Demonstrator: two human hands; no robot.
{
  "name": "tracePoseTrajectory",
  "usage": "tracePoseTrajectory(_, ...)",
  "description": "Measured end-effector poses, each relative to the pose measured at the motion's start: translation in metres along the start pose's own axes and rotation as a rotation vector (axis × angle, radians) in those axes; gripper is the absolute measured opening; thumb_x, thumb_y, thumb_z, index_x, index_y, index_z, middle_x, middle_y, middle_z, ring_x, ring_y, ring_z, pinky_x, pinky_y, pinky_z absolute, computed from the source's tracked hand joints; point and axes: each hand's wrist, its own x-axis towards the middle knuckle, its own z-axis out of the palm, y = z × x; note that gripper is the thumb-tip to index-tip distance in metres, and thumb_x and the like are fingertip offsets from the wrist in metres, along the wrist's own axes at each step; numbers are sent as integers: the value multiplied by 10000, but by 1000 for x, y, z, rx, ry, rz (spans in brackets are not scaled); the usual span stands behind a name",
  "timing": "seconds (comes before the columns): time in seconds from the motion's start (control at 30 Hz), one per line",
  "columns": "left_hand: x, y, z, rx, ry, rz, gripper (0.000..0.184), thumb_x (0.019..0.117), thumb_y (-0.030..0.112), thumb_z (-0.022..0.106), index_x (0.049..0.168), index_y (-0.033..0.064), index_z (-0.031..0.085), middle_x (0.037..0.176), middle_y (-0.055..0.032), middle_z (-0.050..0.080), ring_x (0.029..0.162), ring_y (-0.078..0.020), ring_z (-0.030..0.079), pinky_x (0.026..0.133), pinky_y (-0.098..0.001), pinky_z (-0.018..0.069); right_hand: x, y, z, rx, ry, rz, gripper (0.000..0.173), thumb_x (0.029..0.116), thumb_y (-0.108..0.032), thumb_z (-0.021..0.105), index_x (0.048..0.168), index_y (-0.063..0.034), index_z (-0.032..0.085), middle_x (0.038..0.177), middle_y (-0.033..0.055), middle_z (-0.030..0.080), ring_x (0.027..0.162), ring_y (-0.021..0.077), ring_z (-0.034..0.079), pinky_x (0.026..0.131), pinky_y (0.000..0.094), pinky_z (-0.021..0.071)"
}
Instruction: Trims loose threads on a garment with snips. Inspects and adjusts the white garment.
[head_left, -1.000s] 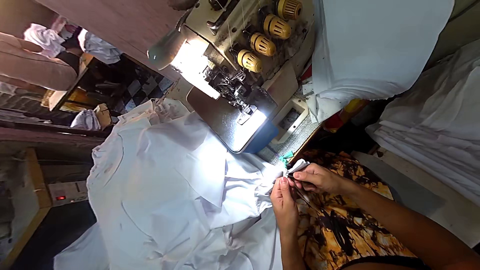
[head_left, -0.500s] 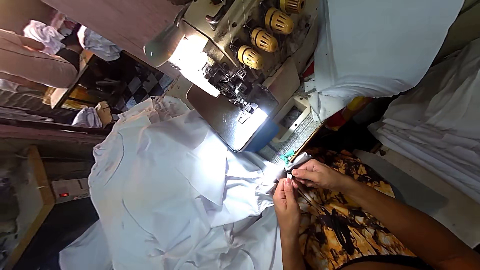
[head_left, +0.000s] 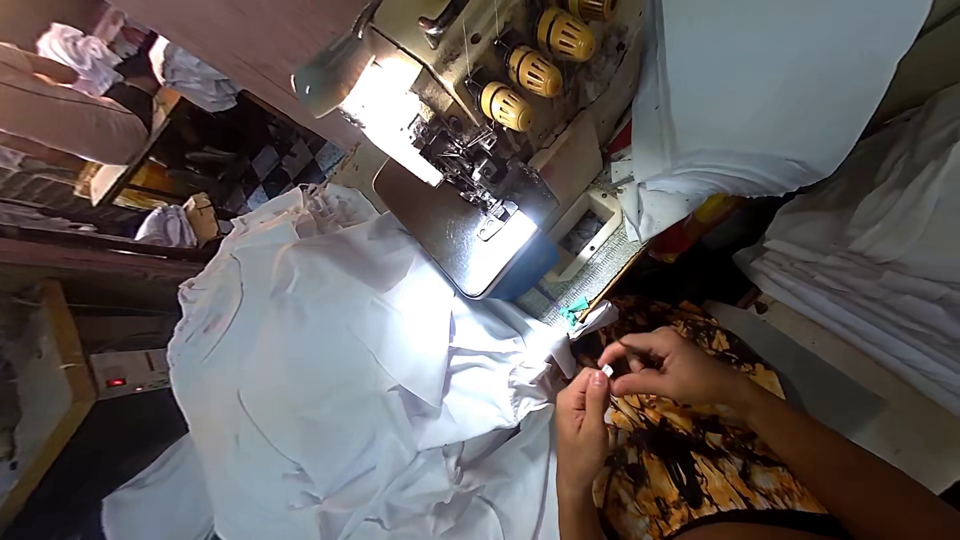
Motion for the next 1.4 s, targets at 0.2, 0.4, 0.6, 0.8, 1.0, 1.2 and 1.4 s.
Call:
tracePoseTrajectory(0.2, -3, -2, 1, 15, -28, 42, 393, 1096, 333, 442, 815, 120, 613, 661, 124, 507, 566, 81, 434, 525, -105, 371, 8, -10, -3, -197, -51, -122, 158, 955, -181, 667, 946, -31, 715, 705, -35, 608, 618, -86, 474, 560, 69, 367)
tracePoseTrajectory(0.4, -6, -4, 0, 1, 36, 52, 399, 1102, 361, 423, 828, 141, 612, 661, 136, 487, 557, 82, 416, 515, -98, 362, 47, -37, -24, -223, 15, -256, 179, 966, -189, 639, 941, -26, 711, 710, -75, 591, 626, -103, 464, 563, 74, 380)
tracePoseTrajectory(0.6, -10, -9, 3, -48, 105, 14, 381, 1096, 321, 448, 820, 130, 627, 640, 122, 483, 531, 73, 412, 495, -95, 358, 97, -54, -44, -276, 381, -340, 86, 959, -129, 654, 986, -70, 711, 677, -110, 560, 533, -75, 437, 481, 99, 382)
tracePoseTrajectory(0.8, -11, -12, 5, -66, 198, 0, 167, 1032, 132, 566, 982, 30, 689, 780, 43, 639, 604, 27, 545, 561, -129, 477, 86, -46, -39, -807, 506, -144, 271, 995, -180, 609, 1199, -34, 711, 781, 92, 687, 584, 175, 598, 541, 365, 513)
tracePoseTrajectory(1.0, -4, -11, 10, -26, 353, 36, 280, 985, 6, 561, 1245, -93, 590, 1128, -82, 713, 843, -69, 705, 729, -223, 603, 39, -1, -17, -663, 222, -90, 253, 960, -281, 648, 1022, -64, 761, 816, 50, 721, 678, 80, 628, 642, 236, 522)
tracePoseTrajectory(1.2, 4, -5, 10, 39, 415, 165, 329, 968, -47, 562, 1283, -143, 569, 1266, -141, 681, 890, -75, 716, 748, -224, 609, 26, 20, -11, -609, 360, 218, 464, 879, -490, 732, 977, -39, 683, 638, -56, 487, 560, 26, 417, 549, 220, 377)
tracePoseTrajectory(1.4, 9, 0, 14, 27, 416, 122, 305, 972, -37, 554, 1255, -151, 567, 1179, -132, 700, 857, -77, 715, 737, -222, 611, 15, 15, -2, -350, 289, -16, 255, 907, -282, 737, 943, -30, 731, 785, -18, 625, 691, -47, 508, 625, 103, 414)
